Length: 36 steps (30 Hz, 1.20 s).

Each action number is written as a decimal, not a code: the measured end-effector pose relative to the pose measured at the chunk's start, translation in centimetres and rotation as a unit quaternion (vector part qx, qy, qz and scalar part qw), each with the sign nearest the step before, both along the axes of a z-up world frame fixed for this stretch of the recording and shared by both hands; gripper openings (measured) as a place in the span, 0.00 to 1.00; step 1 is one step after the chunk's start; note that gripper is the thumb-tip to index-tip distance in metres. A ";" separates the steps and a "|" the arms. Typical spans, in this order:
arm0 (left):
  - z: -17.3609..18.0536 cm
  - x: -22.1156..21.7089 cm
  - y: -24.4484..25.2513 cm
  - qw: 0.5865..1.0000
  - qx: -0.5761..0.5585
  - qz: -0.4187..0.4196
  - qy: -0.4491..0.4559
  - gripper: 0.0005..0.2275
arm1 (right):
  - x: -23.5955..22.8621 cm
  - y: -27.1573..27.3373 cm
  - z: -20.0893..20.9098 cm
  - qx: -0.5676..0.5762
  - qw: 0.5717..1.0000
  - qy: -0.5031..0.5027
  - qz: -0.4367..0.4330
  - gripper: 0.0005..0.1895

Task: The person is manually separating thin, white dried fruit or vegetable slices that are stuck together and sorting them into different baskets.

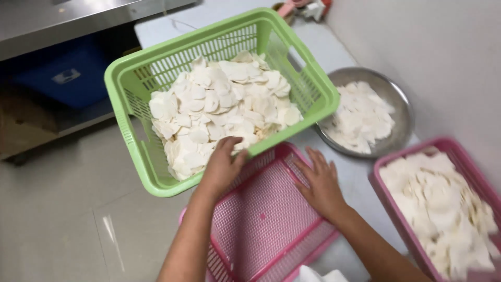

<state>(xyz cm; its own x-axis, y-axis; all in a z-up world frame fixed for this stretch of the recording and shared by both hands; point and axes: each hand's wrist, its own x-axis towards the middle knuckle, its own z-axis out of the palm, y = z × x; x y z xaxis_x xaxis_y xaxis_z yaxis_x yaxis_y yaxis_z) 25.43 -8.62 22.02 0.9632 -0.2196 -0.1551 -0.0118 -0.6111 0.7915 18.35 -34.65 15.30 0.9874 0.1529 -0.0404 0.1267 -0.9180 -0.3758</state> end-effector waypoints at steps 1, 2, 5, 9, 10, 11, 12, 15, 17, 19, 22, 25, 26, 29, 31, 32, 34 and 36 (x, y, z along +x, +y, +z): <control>-0.8 -0.6 1.8 1.000 -0.001 -0.019 0.001 0.20 | -2.4 -1.0 -1.3 -0.001 1.000 0.001 -0.019 0.35; -1.5 -1.1 3.5 0.995 0.096 -0.032 -0.007 0.21 | -4.8 -2.1 -2.5 -0.049 0.993 0.081 -0.069 0.38; -5.7 -1.4 7.2 0.957 0.267 -0.078 -0.080 0.22 | -10.8 -5.5 -6.8 -0.059 0.970 0.160 -0.174 0.38; -9.8 -0.5 8.1 0.917 0.373 -0.094 -0.103 0.20 | -17.6 -7.6 -9.8 0.004 0.952 0.160 -0.261 0.38; -9.9 -0.2 8.1 0.916 0.370 -0.111 -0.108 0.20 | -18.7 -7.6 -9.3 0.005 0.947 0.161 -0.278 0.38; -10.1 0.0 8.3 0.918 0.369 -0.107 -0.096 0.19 | -19.4 -7.5 -9.0 0.022 0.944 0.158 -0.290 0.37; -10.2 0.3 8.6 0.921 0.367 -0.102 -0.084 0.19 | -20.1 -7.3 -8.7 0.040 0.940 0.154 -0.301 0.37; -7.8 -0.5 8.4 0.929 0.349 -0.110 -0.057 0.20 | -21.3 -7.5 -9.3 0.046 0.936 0.140 -0.320 0.36; -7.3 -0.4 8.0 0.929 0.349 -0.110 -0.049 0.20 | -21.3 -8.0 -8.8 0.050 0.937 0.130 -0.321 0.36; -7.4 0.1 8.1 0.931 0.347 -0.109 -0.040 0.20 | -21.0 -8.9 -9.0 0.051 0.938 0.120 -0.321 0.36; -7.7 0.8 8.2 0.928 0.356 -0.111 -0.011 0.21 | -20.6 -10.4 -9.3 0.039 0.941 0.127 -0.311 0.36; -6.8 0.9 8.0 0.931 0.343 -0.120 0.022 0.21 | -19.3 -11.0 -8.3 0.037 0.949 0.121 -0.289 0.37; -6.4 0.6 7.9 0.931 0.343 -0.121 0.028 0.22 | -19.1 -11.1 -8.1 0.048 0.947 0.123 -0.291 0.36; -5.9 1.2 7.2 0.931 0.346 -0.113 0.027 0.22 | -17.3 -12.6 -8.8 0.047 0.952 0.110 -0.283 0.36; -5.8 0.8 7.2 0.929 0.352 -0.109 0.031 0.22 | -17.2 -13.1 -9.6 0.038 0.955 0.106 -0.273 0.36; -5.5 0.6 7.2 0.932 0.344 -0.108 0.033 0.22 | -17.1 -13.2 -9.8 0.022 0.960 0.090 -0.266 0.36; -4.6 0.7 7.1 0.935 0.336 -0.108 0.036 0.22 | -16.9 -13.2 -10.0 0.008 0.963 0.075 -0.260 0.35; -3.5 0.7 7.1 0.937 0.315 -0.141 0.056 0.22 | -17.2 -12.8 -10.4 -0.102 0.961 -0.015 -0.257 0.30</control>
<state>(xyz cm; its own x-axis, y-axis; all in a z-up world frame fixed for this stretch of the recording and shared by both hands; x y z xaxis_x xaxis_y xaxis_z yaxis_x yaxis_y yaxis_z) 26.17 -1.53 18.54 0.8503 -0.2947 -0.4361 -0.1821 -0.9421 0.2816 1.11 -47.47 4.86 0.9313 -0.3642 0.0122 -0.3558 -0.9161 -0.1847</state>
